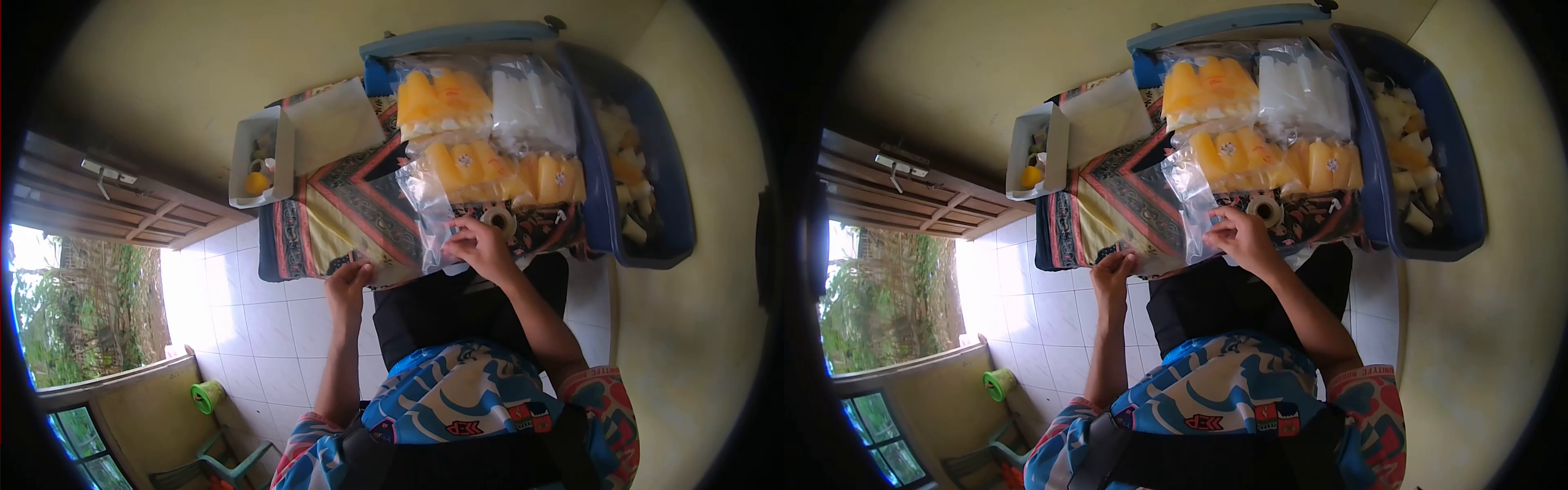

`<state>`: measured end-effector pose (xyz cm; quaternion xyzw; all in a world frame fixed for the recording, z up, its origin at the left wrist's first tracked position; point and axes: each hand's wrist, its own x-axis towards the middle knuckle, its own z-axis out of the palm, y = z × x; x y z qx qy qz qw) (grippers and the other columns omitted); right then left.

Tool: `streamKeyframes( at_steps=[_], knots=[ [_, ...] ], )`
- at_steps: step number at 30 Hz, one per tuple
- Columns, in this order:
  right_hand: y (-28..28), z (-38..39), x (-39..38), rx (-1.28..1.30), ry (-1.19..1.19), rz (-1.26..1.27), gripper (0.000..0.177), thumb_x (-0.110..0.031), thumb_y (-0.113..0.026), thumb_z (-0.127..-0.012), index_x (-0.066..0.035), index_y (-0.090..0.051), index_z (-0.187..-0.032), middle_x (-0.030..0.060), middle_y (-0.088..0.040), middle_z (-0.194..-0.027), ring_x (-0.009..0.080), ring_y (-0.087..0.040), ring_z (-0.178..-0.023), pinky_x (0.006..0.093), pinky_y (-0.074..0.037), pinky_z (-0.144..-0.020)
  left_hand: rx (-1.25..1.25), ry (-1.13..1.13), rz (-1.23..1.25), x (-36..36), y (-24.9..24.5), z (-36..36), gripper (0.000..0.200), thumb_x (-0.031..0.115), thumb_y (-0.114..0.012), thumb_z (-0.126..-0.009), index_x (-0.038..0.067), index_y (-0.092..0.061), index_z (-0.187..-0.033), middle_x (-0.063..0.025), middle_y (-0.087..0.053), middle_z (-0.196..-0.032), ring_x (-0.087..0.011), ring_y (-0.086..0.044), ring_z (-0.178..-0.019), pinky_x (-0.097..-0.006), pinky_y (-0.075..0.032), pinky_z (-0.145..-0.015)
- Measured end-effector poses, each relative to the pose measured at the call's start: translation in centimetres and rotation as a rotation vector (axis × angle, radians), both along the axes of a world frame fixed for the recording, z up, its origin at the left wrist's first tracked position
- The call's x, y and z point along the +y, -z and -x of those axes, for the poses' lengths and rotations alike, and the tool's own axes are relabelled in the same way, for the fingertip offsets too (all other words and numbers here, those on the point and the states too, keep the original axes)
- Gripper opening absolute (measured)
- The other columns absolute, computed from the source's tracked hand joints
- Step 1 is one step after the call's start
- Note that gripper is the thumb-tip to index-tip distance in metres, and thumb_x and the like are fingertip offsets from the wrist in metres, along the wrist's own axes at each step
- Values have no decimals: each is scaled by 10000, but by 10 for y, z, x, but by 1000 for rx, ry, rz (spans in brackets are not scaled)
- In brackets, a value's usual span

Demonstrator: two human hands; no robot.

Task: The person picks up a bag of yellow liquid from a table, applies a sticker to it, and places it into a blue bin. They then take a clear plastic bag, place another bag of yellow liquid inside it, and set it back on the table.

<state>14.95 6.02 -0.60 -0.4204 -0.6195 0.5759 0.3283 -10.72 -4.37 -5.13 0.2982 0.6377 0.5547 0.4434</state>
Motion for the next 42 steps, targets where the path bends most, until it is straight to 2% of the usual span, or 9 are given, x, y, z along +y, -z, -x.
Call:
streamKeyframes(
  at_steps=[10, 19, 22, 25, 31, 34, 37, 40, 42],
  knots=[
    [13, -7, 10, 143, 139, 106, 172, 30, -597, -916, 70, -586, -1084, 151, -698, -910, 175, -710, -767, 262, -583, -658, -150, -91, -172, 4, -4, -4, 94, 50, -721, -851, -23, -665, -829, -76, -668, -731, -109, -586, -632, -242, -468, -629],
    [9, -11, 12, 245, 162, 149, 151, 34, -578, -919, 49, -597, -1068, 130, -694, -924, 165, -699, -760, 255, -570, -663, -546, -133, -264, 7, 5, -2, 164, 120, -659, -926, 93, -552, -805, -53, -627, -828, -109, -557, -659, -246, -443, -599],
    [8, -13, 13, 171, 83, 120, 170, 28, -571, -925, 48, -587, -1092, 121, -694, -931, 158, -696, -785, 250, -562, -692, -494, -144, -166, 8, 5, 4, 179, 165, -633, -952, 94, -547, -812, -46, -615, -824, -120, -576, -673, -259, -461, -573],
    [5, -11, 10, 133, 31, 113, 212, 15, -572, -931, 48, -562, -1140, 120, -695, -940, 156, -693, -819, 253, -556, -723, -319, -95, -87, 8, -7, 3, 173, 219, -625, -959, 57, -599, -902, -59, -634, -853, -138, -611, -707, -268, -487, -546],
    [10, -2, 2, 86, -60, 144, 278, -25, -582, -934, 35, -524, -1200, 122, -693, -958, 156, -682, -873, 271, -543, -781, -269, 15, 59, 2, -21, 6, 348, 319, -550, -978, 1, -618, -1104, -78, -674, -886, -150, -664, -735, -251, -510, -541],
    [11, 3, -1, 48, -135, 149, 388, -45, -593, -933, 29, -491, -1299, 124, -695, -972, 152, -683, -887, 264, -528, -792, -59, 170, 94, 1, -20, 5, 327, 295, -574, -971, 9, -633, -1120, -90, -689, -947, -144, -666, -762, -246, -512, -568],
    [15, 4, -1, 61, -251, 148, 533, -57, -607, -924, 18, -414, -1416, 134, -710, -966, 142, -693, -887, 267, -536, -767, -110, 189, 69, -2, -14, 5, 269, 216, -600, -959, 12, -639, -1131, -92, -694, -943, -163, -683, -832, -254, -525, -598],
    [17, 3, -4, 85, -239, 134, 434, -62, -624, -927, 6, -511, -1340, 90, -700, -944, 127, -686, -849, 242, -515, -766, -170, 159, 22, -2, -5, 8, 253, 174, -568, -974, 22, -625, -1168, -108, -696, -997, -161, -687, -840, -267, -541, -621],
    [14, 0, -3, -12, -192, 132, 337, -95, -648, -917, 29, -576, -1221, 90, -708, -837, 122, -690, -764, 244, -519, -667, -189, 84, -18, -2, -9, 4, 273, 175, -545, -991, 31, -604, -1215, -110, -692, -1030, -142, -678, -805, -250, -532, -614]
  ],
)
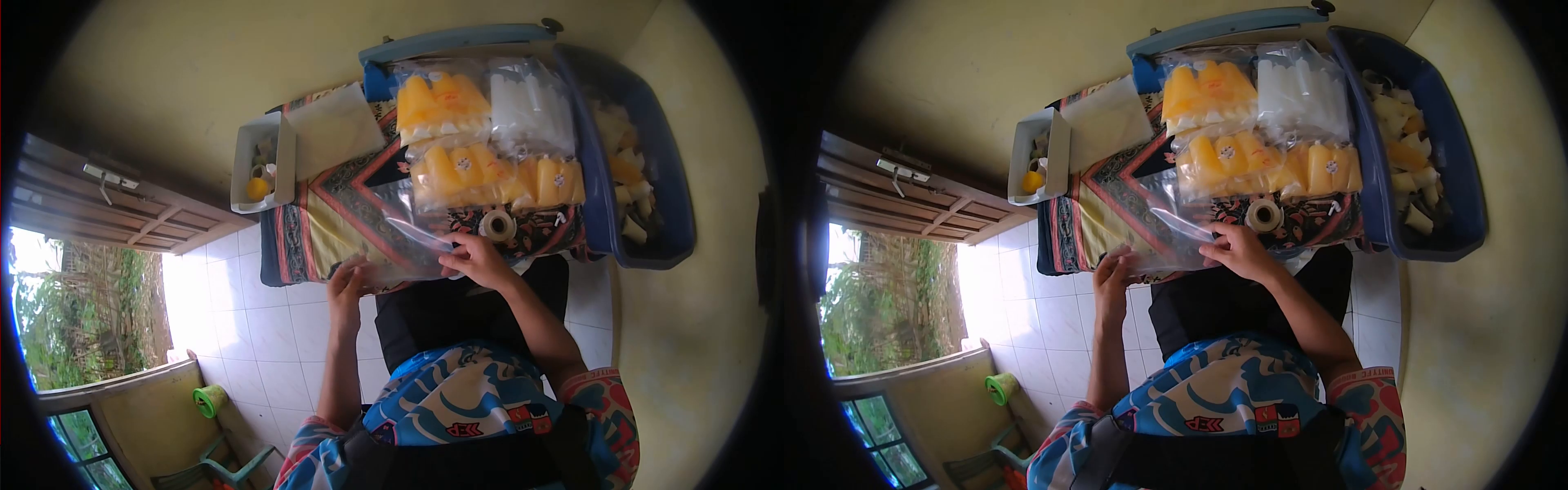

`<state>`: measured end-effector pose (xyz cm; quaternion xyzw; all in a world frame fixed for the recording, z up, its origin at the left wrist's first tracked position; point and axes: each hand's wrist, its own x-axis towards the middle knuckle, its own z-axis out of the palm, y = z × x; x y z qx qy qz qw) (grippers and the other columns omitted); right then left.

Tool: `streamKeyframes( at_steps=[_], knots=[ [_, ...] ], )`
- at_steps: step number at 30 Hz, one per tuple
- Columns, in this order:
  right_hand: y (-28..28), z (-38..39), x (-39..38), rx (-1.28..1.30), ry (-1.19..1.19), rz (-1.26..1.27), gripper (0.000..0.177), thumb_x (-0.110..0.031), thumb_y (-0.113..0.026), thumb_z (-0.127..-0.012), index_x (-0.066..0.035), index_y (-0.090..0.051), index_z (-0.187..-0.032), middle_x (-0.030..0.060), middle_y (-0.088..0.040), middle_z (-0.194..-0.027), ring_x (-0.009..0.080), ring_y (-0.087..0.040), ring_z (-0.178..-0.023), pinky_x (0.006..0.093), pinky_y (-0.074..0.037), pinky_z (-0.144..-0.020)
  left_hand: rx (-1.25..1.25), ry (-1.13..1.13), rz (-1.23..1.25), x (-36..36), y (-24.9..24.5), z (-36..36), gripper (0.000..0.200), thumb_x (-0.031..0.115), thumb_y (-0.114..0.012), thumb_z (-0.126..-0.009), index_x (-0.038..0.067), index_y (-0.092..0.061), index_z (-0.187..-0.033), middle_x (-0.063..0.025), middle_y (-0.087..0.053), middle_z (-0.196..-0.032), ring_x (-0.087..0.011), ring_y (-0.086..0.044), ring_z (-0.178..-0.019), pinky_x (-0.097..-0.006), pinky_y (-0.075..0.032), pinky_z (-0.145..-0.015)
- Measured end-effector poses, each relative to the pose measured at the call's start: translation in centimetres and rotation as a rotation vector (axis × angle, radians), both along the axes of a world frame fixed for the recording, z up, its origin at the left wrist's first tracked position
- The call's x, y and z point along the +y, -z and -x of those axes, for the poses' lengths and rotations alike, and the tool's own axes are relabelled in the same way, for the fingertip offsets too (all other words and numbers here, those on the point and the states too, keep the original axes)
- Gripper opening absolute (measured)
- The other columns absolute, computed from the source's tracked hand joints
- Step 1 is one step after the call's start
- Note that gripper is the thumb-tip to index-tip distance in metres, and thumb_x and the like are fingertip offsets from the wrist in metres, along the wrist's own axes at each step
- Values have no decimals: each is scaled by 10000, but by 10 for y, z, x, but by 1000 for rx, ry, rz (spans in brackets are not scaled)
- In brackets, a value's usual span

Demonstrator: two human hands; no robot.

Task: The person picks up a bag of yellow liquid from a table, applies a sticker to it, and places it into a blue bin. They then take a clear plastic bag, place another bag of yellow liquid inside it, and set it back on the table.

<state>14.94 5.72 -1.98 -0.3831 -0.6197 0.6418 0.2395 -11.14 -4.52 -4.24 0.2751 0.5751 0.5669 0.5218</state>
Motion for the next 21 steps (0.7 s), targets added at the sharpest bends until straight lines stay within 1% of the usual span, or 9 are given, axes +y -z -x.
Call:
streamKeyframes(
  at_steps=[4, 10, 11, 12, 14, 15, 18, 19, 21],
  knots=[
    [-10, -3, -3, -88, 48, 3, 254, -158, -691, -903, 46, -641, -1045, 64, -676, -670, 101, -649, -594, 241, -475, -513, -2, -85, -62, 0, -12, -4, 358, 188, -524, -1004, 32, -519, -1327, -131, -689, -1059, -144, -680, -774, -231, -530, -604],
    [5, -8, -19, -124, 75, -90, 312, -211, -712, -896, 41, -635, -1062, 45, -618, -603, 88, -582, -491, 234, -431, -461, -104, -161, -100, 2, -9, -13, 382, 201, -518, -1010, 1, -484, -1333, -143, -676, -1054, -149, -663, -719, -228, -526, -590],
    [9, -6, -24, -76, 130, 14, 345, -233, -712, -897, 39, -618, -1087, 41, -620, -618, 93, -588, -498, 236, -445, -468, -133, -163, -109, 3, -9, -15, 370, 199, -531, -1005, -8, -497, -1310, -143, -671, -1046, -146, -652, -705, -233, -527, -591],
    [4, -7, -25, -45, 99, 105, 321, -193, -683, -924, 19, -573, -1138, 67, -644, -811, 108, -620, -617, 248, -493, -504, -125, -96, -95, 2, -5, -14, 374, 206, -531, -1005, -13, -495, -1306, -141, -664, -1041, -155, -653, -717, -244, -531, -597],
    [0, -3, -31, 97, 166, 205, 299, -190, -689, -919, 12, -568, -1102, 65, -632, -883, 125, -650, -762, 256, -540, -583, -102, 26, -69, 0, 4, -10, 382, 219, -531, -1005, -21, -492, -1299, -137, -651, -1030, -174, -655, -742, -267, -540, -609],
    [2, -2, -32, 108, 178, 166, 278, -171, -686, -917, 11, -565, -1090, 64, -630, -901, 127, -650, -794, 262, -547, -608, -76, 61, -82, 1, -2, -18, 317, 214, -569, -979, -33, -587, -1177, -120, -668, -991, -160, -647, -761, -261, -533, -640],
    [12, -2, -31, 123, 176, 8, 230, -114, -683, -894, 10, -568, -1050, 59, -631, -922, 126, -648, -856, 278, -562, -677, 169, 445, -41, -1, 2, -13, 266, 218, -619, -944, -21, -663, -1050, -95, -685, -956, -144, -644, -796, -263, -522, -712],
    [14, -4, -29, 114, 164, -71, 222, -95, -686, -875, 13, -576, -1035, 57, -635, -908, 121, -646, -852, 281, -561, -696, 122, 497, 20, -2, -5, -17, 267, 167, -669, -895, -21, -656, -1084, -76, -690, -997, -163, -648, -888, -295, -491, -814],
    [8, -3, -27, 176, 162, -53, 187, 18, -639, -830, 16, -580, -1007, 56, -638, -899, 134, -660, -883, 289, -556, -786, -11, 436, -48, -3, -1, -20, 286, 194, -664, -909, -22, -653, -1097, -68, -692, -990, -157, -647, -899, -286, -491, -810]
  ],
)
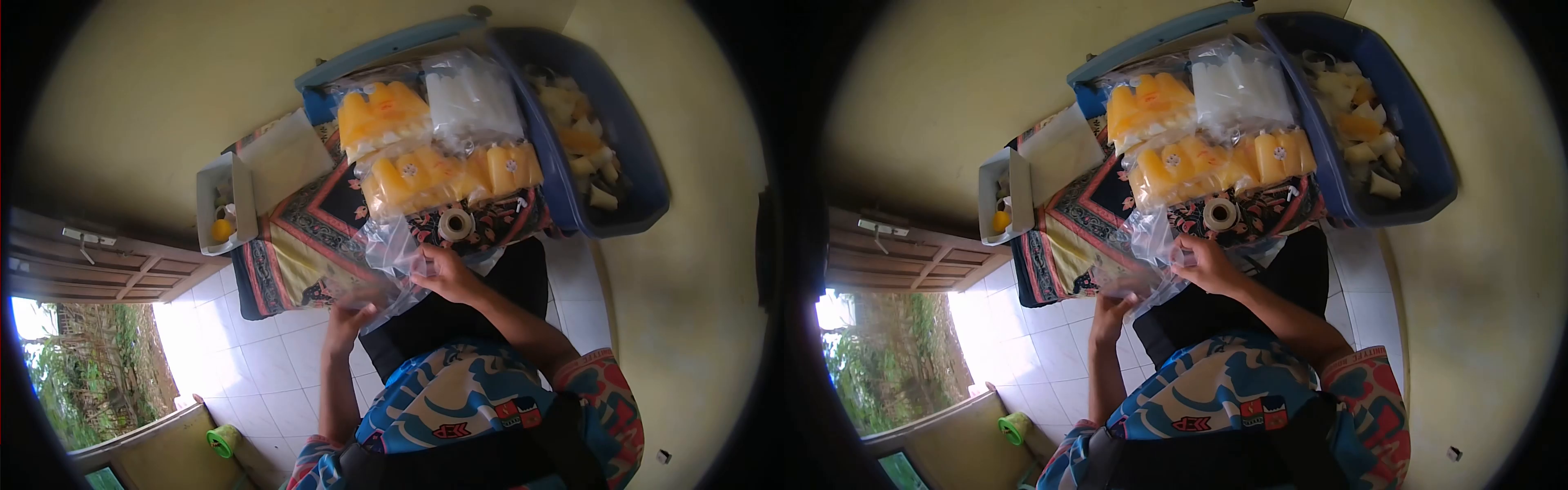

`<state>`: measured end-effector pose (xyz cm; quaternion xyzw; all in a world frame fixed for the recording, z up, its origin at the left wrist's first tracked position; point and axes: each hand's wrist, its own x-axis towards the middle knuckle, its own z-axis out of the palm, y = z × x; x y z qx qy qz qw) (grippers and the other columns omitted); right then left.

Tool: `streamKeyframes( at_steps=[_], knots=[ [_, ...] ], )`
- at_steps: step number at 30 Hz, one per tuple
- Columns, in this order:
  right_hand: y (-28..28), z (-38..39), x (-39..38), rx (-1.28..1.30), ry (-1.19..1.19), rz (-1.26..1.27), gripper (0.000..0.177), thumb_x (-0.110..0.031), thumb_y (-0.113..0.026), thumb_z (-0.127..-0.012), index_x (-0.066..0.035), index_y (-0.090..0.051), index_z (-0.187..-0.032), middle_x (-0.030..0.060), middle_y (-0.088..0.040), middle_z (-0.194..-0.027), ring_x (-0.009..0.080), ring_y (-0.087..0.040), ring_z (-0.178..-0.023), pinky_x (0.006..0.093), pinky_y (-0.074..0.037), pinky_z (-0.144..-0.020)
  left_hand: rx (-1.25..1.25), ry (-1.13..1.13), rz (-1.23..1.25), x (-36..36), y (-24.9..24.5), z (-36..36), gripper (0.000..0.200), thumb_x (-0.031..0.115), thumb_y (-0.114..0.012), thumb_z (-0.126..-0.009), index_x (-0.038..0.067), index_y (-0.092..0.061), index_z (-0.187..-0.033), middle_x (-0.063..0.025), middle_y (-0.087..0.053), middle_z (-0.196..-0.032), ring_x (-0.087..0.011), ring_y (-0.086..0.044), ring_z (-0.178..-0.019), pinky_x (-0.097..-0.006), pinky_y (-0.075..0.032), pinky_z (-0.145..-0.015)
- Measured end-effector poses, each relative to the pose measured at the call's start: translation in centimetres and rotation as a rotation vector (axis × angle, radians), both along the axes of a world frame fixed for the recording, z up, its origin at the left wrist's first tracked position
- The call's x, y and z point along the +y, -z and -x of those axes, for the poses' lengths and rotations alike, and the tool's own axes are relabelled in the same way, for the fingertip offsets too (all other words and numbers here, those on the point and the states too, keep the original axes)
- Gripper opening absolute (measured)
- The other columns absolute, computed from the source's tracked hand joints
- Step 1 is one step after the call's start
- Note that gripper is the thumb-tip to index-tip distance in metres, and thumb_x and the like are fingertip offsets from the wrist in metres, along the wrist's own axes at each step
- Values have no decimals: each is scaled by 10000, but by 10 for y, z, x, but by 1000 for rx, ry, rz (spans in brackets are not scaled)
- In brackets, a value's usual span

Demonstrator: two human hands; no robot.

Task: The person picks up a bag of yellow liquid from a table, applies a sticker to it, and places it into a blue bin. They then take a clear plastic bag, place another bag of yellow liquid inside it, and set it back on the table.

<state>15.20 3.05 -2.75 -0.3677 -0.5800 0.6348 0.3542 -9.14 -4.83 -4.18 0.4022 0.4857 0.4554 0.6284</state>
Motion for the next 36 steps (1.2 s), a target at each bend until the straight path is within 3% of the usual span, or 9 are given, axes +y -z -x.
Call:
streamKeyframes(
  at_steps=[6, 9, 14, 19, 23, 29, 30, 33, 36],
  knots=[
    [-23, -17, 6, -18, -231, -88, 226, 45, -558, -900, 21, -586, -1123, 113, -654, -1052, 206, -683, -979, 295, -568, -806, -115, -315, 50, 6, 8, 1, 199, 193, -541, -1006, 34, -655, -973, -25, -665, -837, -95, -616, -756, -273, -491, -719],
    [-42, -35, 6, -28, -168, -119, 211, 46, -546, -911, 17, -602, -1112, 112, -662, -1077, 201, -681, -984, 305, -562, -832, -131, -352, 46, 12, 1, -2, 225, 215, -533, -1011, 27, -653, -986, -23, -651, -768, -105, -612, -683, -271, -497, -684],
    [-90, -100, 10, 9, 43, -144, 208, 17, -563, -919, -8, -630, -1114, 121, -687, -1063, 210, -709, -932, 290, -572, -748, 209, -325, -68, 35, -17, 2, 345, 271, -551, -992, -40, -656, -887, -107, -702, -815, -150, -661, -709, -273, -514, -674],
    [-147, -213, 59, 17, 489, -224, 181, -59, -592, -912, -25, -618, -1088, 142, -686, -1101, 198, -707, -839, 274, -553, -623, 403, -394, -153, 59, -31, 17, 310, 231, -537, -996, -27, -679, -900, -100, -706, -815, -136, -655, -708, -260, -492, -644],
    [-188, -294, 132, 116, 774, -251, 253, -126, -595, -926, -43, -584, -1165, 105, -665, -1158, 203, -693, -937, 274, -538, -751, 436, -442, -208, 75, -32, 25, 271, 207, -578, -974, -29, -679, -887, -88, -699, -825, -131, -651, -744, -264, -491, -653],
    [-146, -380, 233, -10, 824, -161, 359, -231, -602, -948, -50, -539, -1252, 78, -622, -1173, 225, -690, -958, 303, -536, -798, 859, -449, -355, 119, -25, 50, 178, 155, -669, -896, 19, -674, -1011, -91, -707, -928, -171, -661, -833, -293, -532, -712],
    [-137, -383, 242, -123, 799, -186, 493, -367, -641, -919, -16, -525, -1245, 95, -618, -1182, 230, -688, -949, 320, -540, -796, 851, -457, -391, 130, -19, 57, 198, 137, -686, -869, 25, -671, -1032, -110, -708, -952, -210, -670, -870, -317, -533, -758],
    [-126, -360, 248, -630, 885, -155, 644, -526, -662, -864, 20, -548, -1186, 135, -638, -1113, 224, -697, -829, 316, -555, -688, 1106, -413, -487, 158, -19, 72, 311, 98, -719, -795, 28, -654, -1091, -177, -691, -1058, -328, -658, -1007, -381, -514, -870],
    [-124, -364, 247, -1010, 719, -39, 745, -650, -655, -807, 44, -604, -1072, 156, -664, -957, 202, -675, -681, 300, -543, -572, 1133, -327, -528, 186, -18, 85, 354, 93, -725, -771, 26, -647, -1111, -211, -663, -1109, -381, -627, -1048, -414, -497, -903]
  ],
)
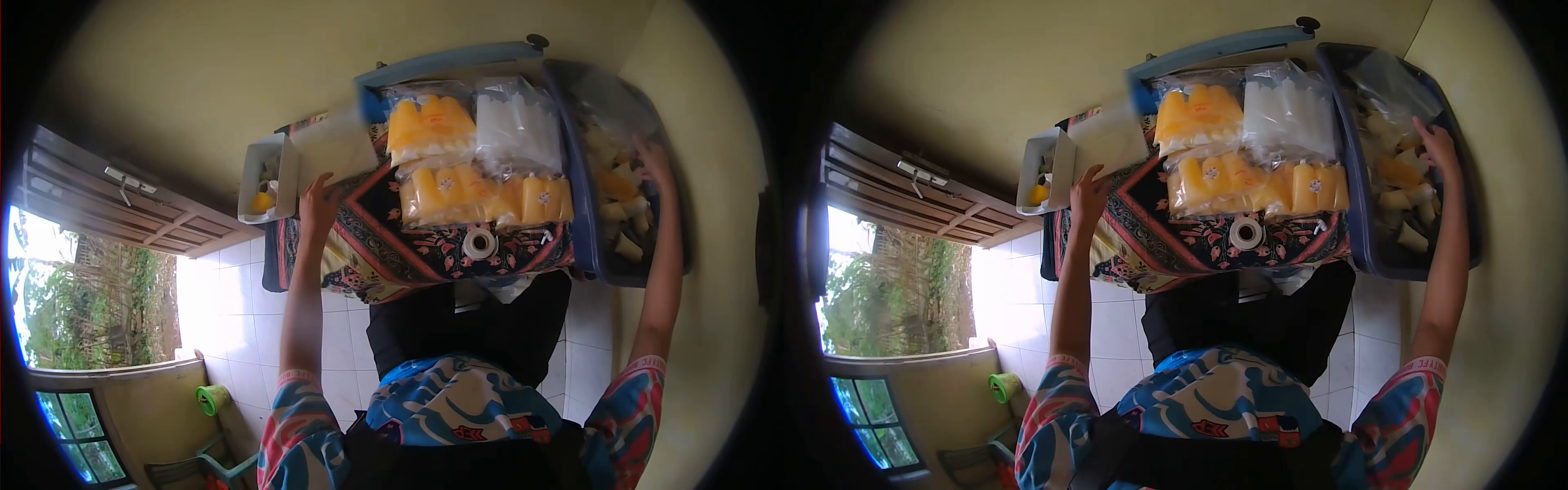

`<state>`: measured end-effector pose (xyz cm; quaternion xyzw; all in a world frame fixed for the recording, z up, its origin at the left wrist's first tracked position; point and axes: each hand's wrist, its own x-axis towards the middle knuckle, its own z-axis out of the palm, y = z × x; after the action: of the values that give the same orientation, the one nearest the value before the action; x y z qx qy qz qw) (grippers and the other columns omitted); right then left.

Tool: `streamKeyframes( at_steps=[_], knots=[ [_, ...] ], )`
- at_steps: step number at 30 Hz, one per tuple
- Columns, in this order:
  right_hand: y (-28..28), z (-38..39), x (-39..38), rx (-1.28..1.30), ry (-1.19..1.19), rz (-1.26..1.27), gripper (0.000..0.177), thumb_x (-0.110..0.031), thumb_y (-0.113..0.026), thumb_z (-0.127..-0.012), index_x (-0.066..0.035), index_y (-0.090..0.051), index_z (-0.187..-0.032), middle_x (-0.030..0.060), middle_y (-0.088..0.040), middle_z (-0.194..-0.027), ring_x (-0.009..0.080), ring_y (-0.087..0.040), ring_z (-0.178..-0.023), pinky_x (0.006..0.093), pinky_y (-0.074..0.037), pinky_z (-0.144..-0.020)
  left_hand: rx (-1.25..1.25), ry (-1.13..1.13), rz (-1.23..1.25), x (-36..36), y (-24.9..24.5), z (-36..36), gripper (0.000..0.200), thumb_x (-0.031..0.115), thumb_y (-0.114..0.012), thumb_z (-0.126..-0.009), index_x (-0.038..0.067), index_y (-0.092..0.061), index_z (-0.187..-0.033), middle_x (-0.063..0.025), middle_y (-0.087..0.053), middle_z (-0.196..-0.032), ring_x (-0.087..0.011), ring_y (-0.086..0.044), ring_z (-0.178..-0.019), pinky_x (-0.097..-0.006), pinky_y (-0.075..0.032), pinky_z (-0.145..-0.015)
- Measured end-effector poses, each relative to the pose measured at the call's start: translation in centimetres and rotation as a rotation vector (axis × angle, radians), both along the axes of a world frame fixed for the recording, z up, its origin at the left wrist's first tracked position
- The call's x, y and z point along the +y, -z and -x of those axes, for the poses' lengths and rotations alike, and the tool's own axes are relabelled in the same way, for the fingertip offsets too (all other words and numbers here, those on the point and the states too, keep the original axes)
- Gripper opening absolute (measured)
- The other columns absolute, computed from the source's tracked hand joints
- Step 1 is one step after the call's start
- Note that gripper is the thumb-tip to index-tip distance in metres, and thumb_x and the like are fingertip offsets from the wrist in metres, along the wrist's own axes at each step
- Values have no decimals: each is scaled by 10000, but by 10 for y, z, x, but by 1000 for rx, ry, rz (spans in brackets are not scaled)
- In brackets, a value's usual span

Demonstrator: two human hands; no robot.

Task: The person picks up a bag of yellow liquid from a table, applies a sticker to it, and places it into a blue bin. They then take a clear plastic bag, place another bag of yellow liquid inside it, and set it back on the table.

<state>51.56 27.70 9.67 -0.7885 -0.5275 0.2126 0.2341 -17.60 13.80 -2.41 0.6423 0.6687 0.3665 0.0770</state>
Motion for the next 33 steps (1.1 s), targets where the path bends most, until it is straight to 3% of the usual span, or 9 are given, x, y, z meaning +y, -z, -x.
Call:
streamKeyframes(
  at_steps=[3, 6, 12, 15, 21, 24, 27, 31, 33],
  knots=[
    [2, -5, -9, -93, 16, 5, 664, -616, -644, -840, 38, -647, -957, 136, -661, -820, 181, -643, -597, 290, -521, -503, 174, 63, -116, 27, 10, 5, 368, 113, -719, -781, 14, -635, -1125, -211, -662, -1105, -381, -627, -1038, -425, -499, -896],
    [8, -10, -20, -36, -89, -69, 597, -556, -652, -866, 35, -659, -951, 110, -658, -777, 163, -635, -590, 287, -529, -529, 190, 91, -156, 55, 31, 9, 320, 108, -723, -802, 8, -663, -1099, -205, -674, -1116, -368, -635, -1066, -408, -490, -927],
    [5, -9, -25, -17, -101, -104, 501, -464, -639, -909, 18, -671, -1043, 89, -669, -791, 139, -639, -595, 270, -523, -554, 134, 62, -249, 60, 36, 5, 151, 102, -654, -844, 14, -688, -961, -197, -686, -1010, -369, -655, -955, -423, -513, -853],
    [6, -7, -23, -22, -112, -125, 489, -454, -628, -919, 6, -672, -1080, 84, -670, -792, 136, -642, -596, 265, -519, -561, 73, -30, -169, 54, 30, 5, 110, 104, -652, -858, 14, -691, -908, -173, -695, -948, -356, -667, -891, -415, -523, -802],
    [4, -4, -24, 22, -122, -177, 448, -413, -634, -925, -13, -667, -1123, 77, -671, -795, 117, -623, -589, 259, -515, -575, 162, -115, -471, 34, 23, -11, 60, 46, -604, -892, 29, -646, -931, -147, -683, -902, -346, -667, -831, -417, -524, -738],
    [5, -11, -21, 15, -160, -261, 399, -362, -632, -939, -17, -660, -1136, 73, -671, -812, 107, -612, -605, 255, -510, -589, -215, -275, -501, 6, 16, -28, 71, 28, -586, -906, 21, -623, -967, -148, -683, -896, -338, -673, -815, -405, -529, -727],
    [3, -12, -22, 91, -188, -331, 357, -315, -620, -956, -19, -654, -1153, 68, -672, -847, 102, -613, -649, 247, -506, -626, 109, 6, -610, -33, -10, -47, 81, 8, -592, -900, 20, -617, -976, -158, -673, -953, -359, -662, -833, -410, -530, -732],
    [-18, 5, -35, 246, -228, -484, 337, -286, -613, -966, -19, -650, -1169, 65, -674, -904, 101, -619, -724, 238, -504, -688, 239, 394, -147, -80, -1, -75, 281, 42, -727, -741, 62, -651, -1010, -121, -674, -1061, -314, -639, -1033, -407, -500, -872],
    [-30, 22, -50, 229, -227, -507, 306, -249, -591, -981, -12, -652, -1165, 69, -675, -925, 105, -622, -747, 237, -502, -713, 213, 383, -129, -98, -5, -94, 319, 99, -747, -708, 93, -668, -1017, -82, -674, -1084, -291, -633, -1032, -394, -494, -876]
  ],
)
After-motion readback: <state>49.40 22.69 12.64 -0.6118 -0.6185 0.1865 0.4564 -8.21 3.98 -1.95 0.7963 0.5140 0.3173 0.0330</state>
